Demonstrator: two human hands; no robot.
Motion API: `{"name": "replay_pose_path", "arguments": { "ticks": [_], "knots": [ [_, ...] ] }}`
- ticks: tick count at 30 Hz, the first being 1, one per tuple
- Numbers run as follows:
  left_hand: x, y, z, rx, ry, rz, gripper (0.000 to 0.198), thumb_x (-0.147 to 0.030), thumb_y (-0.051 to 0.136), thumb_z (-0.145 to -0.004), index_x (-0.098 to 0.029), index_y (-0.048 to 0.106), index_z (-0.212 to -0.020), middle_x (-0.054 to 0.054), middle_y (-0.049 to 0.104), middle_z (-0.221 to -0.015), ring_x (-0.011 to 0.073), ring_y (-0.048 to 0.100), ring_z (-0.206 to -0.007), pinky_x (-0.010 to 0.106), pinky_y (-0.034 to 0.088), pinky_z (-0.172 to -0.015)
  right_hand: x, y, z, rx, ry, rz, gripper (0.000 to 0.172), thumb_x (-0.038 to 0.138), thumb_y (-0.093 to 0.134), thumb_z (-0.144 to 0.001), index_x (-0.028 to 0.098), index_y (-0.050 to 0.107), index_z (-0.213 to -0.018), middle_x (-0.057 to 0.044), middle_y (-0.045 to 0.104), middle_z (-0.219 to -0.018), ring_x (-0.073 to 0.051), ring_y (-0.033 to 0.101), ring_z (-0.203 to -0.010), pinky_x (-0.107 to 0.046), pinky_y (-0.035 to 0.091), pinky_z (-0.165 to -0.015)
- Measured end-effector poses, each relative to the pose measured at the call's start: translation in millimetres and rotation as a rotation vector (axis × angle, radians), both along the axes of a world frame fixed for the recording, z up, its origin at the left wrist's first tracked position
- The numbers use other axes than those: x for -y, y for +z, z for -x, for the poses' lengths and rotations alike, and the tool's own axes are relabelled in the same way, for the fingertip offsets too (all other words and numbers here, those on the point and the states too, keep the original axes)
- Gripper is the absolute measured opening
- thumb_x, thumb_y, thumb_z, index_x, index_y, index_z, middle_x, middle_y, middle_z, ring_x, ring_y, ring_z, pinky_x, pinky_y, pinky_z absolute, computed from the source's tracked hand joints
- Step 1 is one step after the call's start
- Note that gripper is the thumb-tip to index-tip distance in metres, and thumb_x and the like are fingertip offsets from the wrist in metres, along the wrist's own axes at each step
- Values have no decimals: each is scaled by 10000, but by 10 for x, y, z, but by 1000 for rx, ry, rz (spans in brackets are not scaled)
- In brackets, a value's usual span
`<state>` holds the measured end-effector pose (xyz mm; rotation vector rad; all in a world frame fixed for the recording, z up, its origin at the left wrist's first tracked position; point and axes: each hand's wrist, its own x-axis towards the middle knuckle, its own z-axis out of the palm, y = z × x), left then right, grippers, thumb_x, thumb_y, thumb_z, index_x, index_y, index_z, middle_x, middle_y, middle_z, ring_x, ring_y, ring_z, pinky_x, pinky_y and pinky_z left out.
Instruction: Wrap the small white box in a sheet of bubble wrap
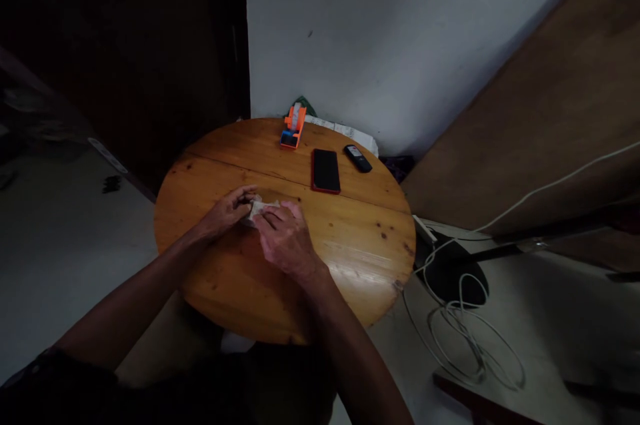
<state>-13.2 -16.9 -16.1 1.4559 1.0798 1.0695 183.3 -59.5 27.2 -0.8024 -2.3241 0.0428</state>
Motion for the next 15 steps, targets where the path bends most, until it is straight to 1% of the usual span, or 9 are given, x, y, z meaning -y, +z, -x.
{"name": "replay_pose_path", "arguments": {
  "ticks": [2, 3, 5, 7, 8, 9, 11, 13, 15],
  "knots": [
    [2, 8, 4, 10, -2, 21, 584, -291, 589, -792, -145, 536, -1355, 104, 659, -1208, 180, 640, -1002, 279, 514, -863, 8, 24, -16, -93, -8, 32, 260, 132, 573, -878, 257, 733, -1040, -54, 779, -1004, -230, 701, -980, -502, 444, -1034],
    [3, 12, 4, 13, -1, 32, 587, -292, 594, -790, -143, 536, -1355, 108, 659, -1212, 183, 643, -1004, 283, 517, -862, 8, 34, -32, -173, -35, 58, 215, 160, 580, -885, 256, 736, -999, -43, 780, -955, -220, 708, -907, -481, 480, -987],
    [5, 12, 1, 16, 11, 38, 584, -289, 610, -786, -136, 545, -1346, 118, 659, -1221, 199, 643, -1036, 301, 519, -882, -3, 39, -76, -388, -136, 124, 153, 228, 590, -901, 245, 733, -956, -29, 764, -846, -206, 700, -791, -431, 538, -860],
    [1, 0, -8, 22, 40, 38, 575, -277, 629, -776, -137, 559, -1329, 121, 660, -1220, 214, 632, -1083, 318, 515, -912, -30, 24, -121, -588, -258, 188, 146, 277, 595, -906, 230, 723, -958, -24, 734, -771, -207, 689, -753, -388, 556, -759],
    [-5, -10, -13, 36, 56, 47, 573, -268, 635, -771, -142, 560, -1324, 118, 662, -1214, 214, 630, -1091, 320, 514, -916, -47, 10, -136, -655, -308, 206, 151, 292, 596, -904, 224, 718, -963, -25, 725, -764, -207, 687, -755, -377, 557, -740],
    [-14, -20, -18, 59, 70, 64, 574, -261, 637, -768, -148, 556, -1325, 114, 664, -1204, 211, 633, -1084, 318, 516, -908, -64, -6, -144, -693, -345, 215, 157, 299, 597, -900, 220, 712, -973, -28, 721, -779, -205, 685, -762, -372, 558, -739],
    [-38, -37, -26, 127, 102, 112, 584, -249, 632, -766, -155, 534, -1334, 104, 671, -1172, 196, 651, -1028, 306, 528, -859, -86, -36, -137, -700, -385, 214, 179, 294, 593, -891, 221, 696, -1018, -38, 724, -846, -207, 682, -808, -377, 559, -770],
    [-66, -44, -27, 184, 148, 149, 596, -227, 626, -754, -147, 517, -1335, 100, 681, -1136, 182, 666, -960, 295, 534, -809, -89, -56, -111, -650, -375, 202, 243, 265, 593, -876, 228, 667, -1104, -50, 728, -944, -218, 678, -896, -401, 554, -837],
    [-89, -38, -24, 204, 202, 163, 589, -200, 621, -734, -136, 523, -1311, 98, 696, -1094, 175, 670, -910, 292, 531, -781, -79, -66, -83, -577, -329, 187, 354, 237, 610, -851, 233, 618, -1205, -69, 721, -1079, -236, 666, -1005, -436, 533, -917]
  ]
}}
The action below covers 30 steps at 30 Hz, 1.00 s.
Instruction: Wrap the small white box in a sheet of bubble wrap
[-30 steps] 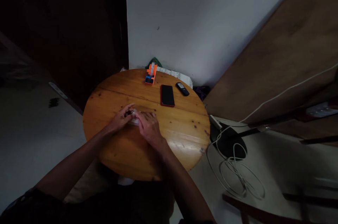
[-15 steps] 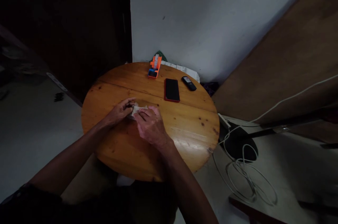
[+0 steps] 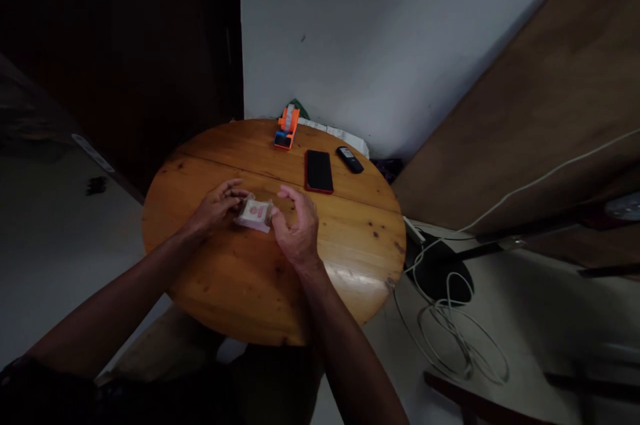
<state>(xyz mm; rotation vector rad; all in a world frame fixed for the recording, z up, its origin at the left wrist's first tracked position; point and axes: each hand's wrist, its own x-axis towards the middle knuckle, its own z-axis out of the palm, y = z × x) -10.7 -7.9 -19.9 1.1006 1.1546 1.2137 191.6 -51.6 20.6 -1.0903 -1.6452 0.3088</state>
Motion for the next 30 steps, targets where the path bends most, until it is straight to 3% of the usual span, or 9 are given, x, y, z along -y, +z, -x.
{"name": "replay_pose_path", "arguments": {
  "ticks": [4, 13, 21, 26, 30],
  "knots": [
    [-4, 42, 4, 27, 53, 14, 547, -208, 616, -718, -141, 541, -1255, 87, 710, -1035, 165, 658, -861, 294, 511, -767, 14, -24, 28, 115, 100, -15, 512, 232, 645, -827, 229, 533, -1326, -115, 653, -1300, -275, 614, -1178, -485, 478, -1020],
    [119, 149, -10, 117, -79, 1, 761, -265, 723, -638, -165, 482, -1353, 104, 658, -1180, 225, 636, -1060, 349, 490, -905, -57, -144, 73, 96, 136, 142, 622, 271, 669, -796, 250, 477, -1388, -106, 648, -1311, -275, 580, -1234, -501, 410, -1076],
    [118, 61, -49, -33, -158, -73, 840, -317, 771, -691, -191, 431, -1448, 119, 603, -1290, 183, 623, -964, 314, 504, -846, -175, -117, 110, -39, 159, 347, 599, 372, 678, -798, 234, 498, -1353, -115, 686, -1218, -258, 619, -1155, -437, 480, -950],
    [116, 53, -68, -28, -155, -102, 798, -244, 754, -716, -169, 435, -1443, 107, 626, -1247, 163, 623, -953, 291, 508, -838, -232, -29, 133, 117, 201, 325, 593, 279, 672, -773, 264, 523, -1347, -82, 683, -1211, -250, 619, -1125, -400, 502, -899],
    [108, 38, -69, -23, -149, -106, 796, -222, 744, -716, -169, 435, -1448, 90, 630, -1200, 148, 617, -922, 279, 512, -820, -319, 41, 46, 162, 195, 410, 648, 259, 663, -770, 266, 488, -1394, -100, 639, -1288, -255, 619, -1118, -407, 513, -886]
  ]
}}
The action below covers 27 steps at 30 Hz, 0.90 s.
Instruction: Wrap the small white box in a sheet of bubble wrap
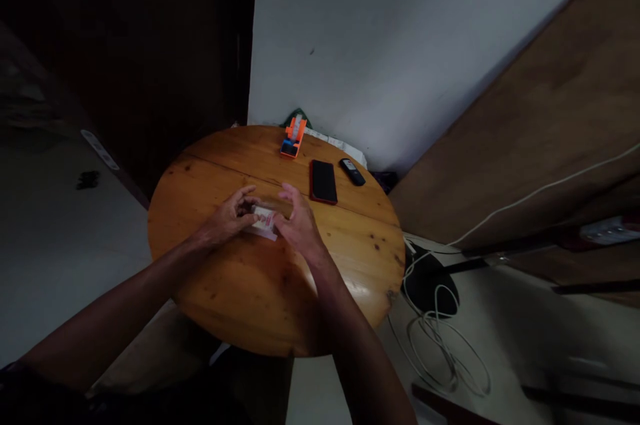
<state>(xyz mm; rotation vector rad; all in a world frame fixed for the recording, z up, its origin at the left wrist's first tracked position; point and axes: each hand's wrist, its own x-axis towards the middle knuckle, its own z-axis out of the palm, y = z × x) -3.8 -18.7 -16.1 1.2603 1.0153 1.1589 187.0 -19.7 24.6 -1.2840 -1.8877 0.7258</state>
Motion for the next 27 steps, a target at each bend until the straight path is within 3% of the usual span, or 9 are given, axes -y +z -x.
{"name": "replay_pose_path", "arguments": {
  "ticks": [6, 14, 20, 25, 27],
  "knots": [
    [2, -3, -12, 9, -17, -9, 800, -222, 732, -710, -169, 426, -1447, 89, 618, -1199, 149, 614, -927, 279, 504, -815, -189, 3, -80, -46, 12, 131, 625, 277, 698, -750, 257, 520, -1348, -93, 665, -1229, -238, 628, -1086, -400, 503, -882],
    [8, 7, -25, 19, -18, 6, 808, -198, 726, -702, -169, 424, -1450, 92, 622, -1202, 153, 624, -930, 272, 509, -799, -421, -62, 136, -275, -31, 23, 342, 306, 657, -744, 206, 656, -1071, -7, 695, -822, -161, 623, -746, -323, 500, -737],
    [-30, -19, -24, -24, 15, 28, 765, -204, 694, -735, -151, 426, -1449, 82, 649, -1134, 167, 622, -945, 281, 501, -812, -322, -52, 183, -287, -25, -96, 249, 303, 633, -763, 207, 687, -985, 2, 687, -790, -151, 637, -750, -307, 504, -762],
    [-57, -33, -15, -65, 29, 10, 683, -231, 678, -752, -169, 472, -1401, 44, 648, -1037, 149, 604, -881, 270, 471, -782, -162, 22, 160, -132, 37, -144, 275, 243, 583, -801, 220, 697, -1050, 3, 701, -815, -156, 641, -741, -273, 484, -658],
    [-51, -18, -8, -55, 5, -5, 674, -260, 694, -755, -167, 482, -1387, 29, 639, -997, 142, 599, -860, 268, 465, -786, -106, 66, 137, -34, 77, -172, 286, 214, 570, -820, 234, 696, -1076, -4, 717, -846, -173, 657, -791, -289, 493, -691]
  ]
}}
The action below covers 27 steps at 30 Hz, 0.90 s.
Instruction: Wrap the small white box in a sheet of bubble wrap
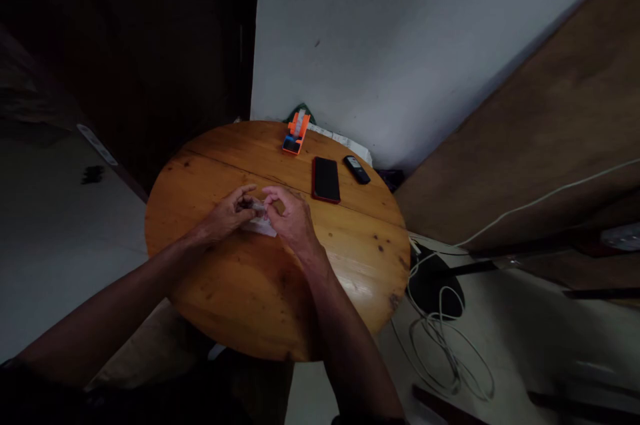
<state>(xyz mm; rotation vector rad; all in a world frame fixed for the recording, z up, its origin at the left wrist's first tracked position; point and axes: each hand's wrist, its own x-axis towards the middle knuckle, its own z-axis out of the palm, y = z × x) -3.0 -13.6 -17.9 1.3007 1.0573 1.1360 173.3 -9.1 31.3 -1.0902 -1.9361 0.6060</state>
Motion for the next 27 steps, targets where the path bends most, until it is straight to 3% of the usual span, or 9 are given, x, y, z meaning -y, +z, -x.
{"name": "replay_pose_path", "arguments": {
  "ticks": [4, 8, 19, 27],
  "knots": [
    [24, 43, 6, 36, -7, 20, 670, -289, 746, -735, -162, 513, -1350, 16, 626, -968, 137, 601, -845, 268, 468, -797, 47, 101, -46, 272, 56, -110, 272, 158, 586, -847, 262, 711, -1064, -20, 753, -882, -224, 667, -935, -386, 455, -903],
    [44, 73, 13, 59, -2, 29, 657, -279, 755, -735, -159, 526, -1339, 29, 627, -1013, 147, 605, -902, 260, 468, -814, 67, 189, -78, 476, 127, -134, 315, 129, 599, -841, 274, 719, -1094, -38, 771, -915, -251, 671, -936, -431, 405, -941],
    [40, 63, 27, 35, -3, 29, 601, -313, 716, -744, -154, 549, -1299, 41, 611, -1032, 151, 590, -937, 273, 454, -845, 193, 227, -134, 516, 213, -251, 280, 131, 540, -895, 288, 739, -1012, -27, 784, -1033, -222, 703, -914, -460, 357, -1059],
    [98, 127, 12, -14, -9, 3, 589, -330, 694, -745, -152, 561, -1290, 55, 616, -1043, 173, 580, -969, 294, 460, -864, 241, 248, -100, 607, 209, -235, 328, 118, 499, -899, 283, 734, -1058, -25, 782, -900, -208, 689, -815, -418, 403, -992]
  ]
}}
